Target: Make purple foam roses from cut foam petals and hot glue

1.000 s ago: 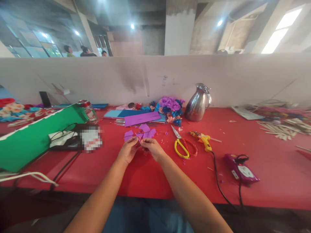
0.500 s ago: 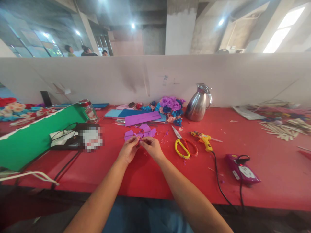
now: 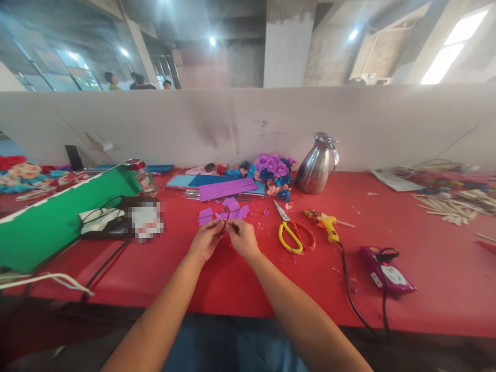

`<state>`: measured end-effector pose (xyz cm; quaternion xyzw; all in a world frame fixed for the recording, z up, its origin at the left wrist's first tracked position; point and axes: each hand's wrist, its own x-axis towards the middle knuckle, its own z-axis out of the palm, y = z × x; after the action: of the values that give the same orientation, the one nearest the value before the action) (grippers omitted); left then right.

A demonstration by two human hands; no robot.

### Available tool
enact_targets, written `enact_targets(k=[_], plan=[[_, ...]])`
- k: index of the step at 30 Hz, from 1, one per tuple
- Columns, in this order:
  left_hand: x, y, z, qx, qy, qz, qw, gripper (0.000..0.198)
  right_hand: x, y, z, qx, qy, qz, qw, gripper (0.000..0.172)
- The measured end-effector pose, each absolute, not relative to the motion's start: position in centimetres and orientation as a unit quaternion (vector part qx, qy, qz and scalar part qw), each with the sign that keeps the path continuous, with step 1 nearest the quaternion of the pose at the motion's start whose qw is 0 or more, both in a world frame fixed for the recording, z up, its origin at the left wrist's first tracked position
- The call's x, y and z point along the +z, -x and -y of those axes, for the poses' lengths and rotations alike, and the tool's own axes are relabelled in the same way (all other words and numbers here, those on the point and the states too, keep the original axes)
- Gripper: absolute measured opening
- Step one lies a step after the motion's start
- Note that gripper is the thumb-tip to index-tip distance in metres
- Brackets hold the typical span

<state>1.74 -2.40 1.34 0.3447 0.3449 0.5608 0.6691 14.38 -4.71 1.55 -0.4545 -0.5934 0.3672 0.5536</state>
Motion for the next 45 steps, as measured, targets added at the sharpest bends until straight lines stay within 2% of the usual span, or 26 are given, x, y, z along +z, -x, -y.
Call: enact_targets(k=[8,14,27,36,42,45], plan=[[1.7,-1.8,2.6,0.552,-0.363,-0.338,0.671,0.027,1.8,-14.5,4.8,0.408,0.45,0.586,0.536,0.024],[1.8,-1.7,2.5,0.59,-0.319,-0.348,0.655,0.023,1.6,-14.3,4.7,0.412,0.437,0.582,0.548,0.015],[1.4,-1.6,2.5,0.58,-0.354,-0.343,0.648,0.019,1.7,-14.1,4.8,0.419,0.436,0.591,0.534,0.016],[2.1,-1.5,2.4,0.595,-0.251,-0.335,0.686,0.028,1.2,-15.4,3.7,0.399,0.481,0.487,0.61,0.025],[2.0,-1.3,2.4,0.592,-0.238,-0.332,0.694,0.033,1.7,-15.1,4.2,0.447,0.457,0.493,0.59,0.027],[1.8,-1.2,2.3,0.597,-0.246,-0.328,0.689,0.032,1.9,-14.8,4.4,0.442,0.442,0.528,0.575,0.023]])
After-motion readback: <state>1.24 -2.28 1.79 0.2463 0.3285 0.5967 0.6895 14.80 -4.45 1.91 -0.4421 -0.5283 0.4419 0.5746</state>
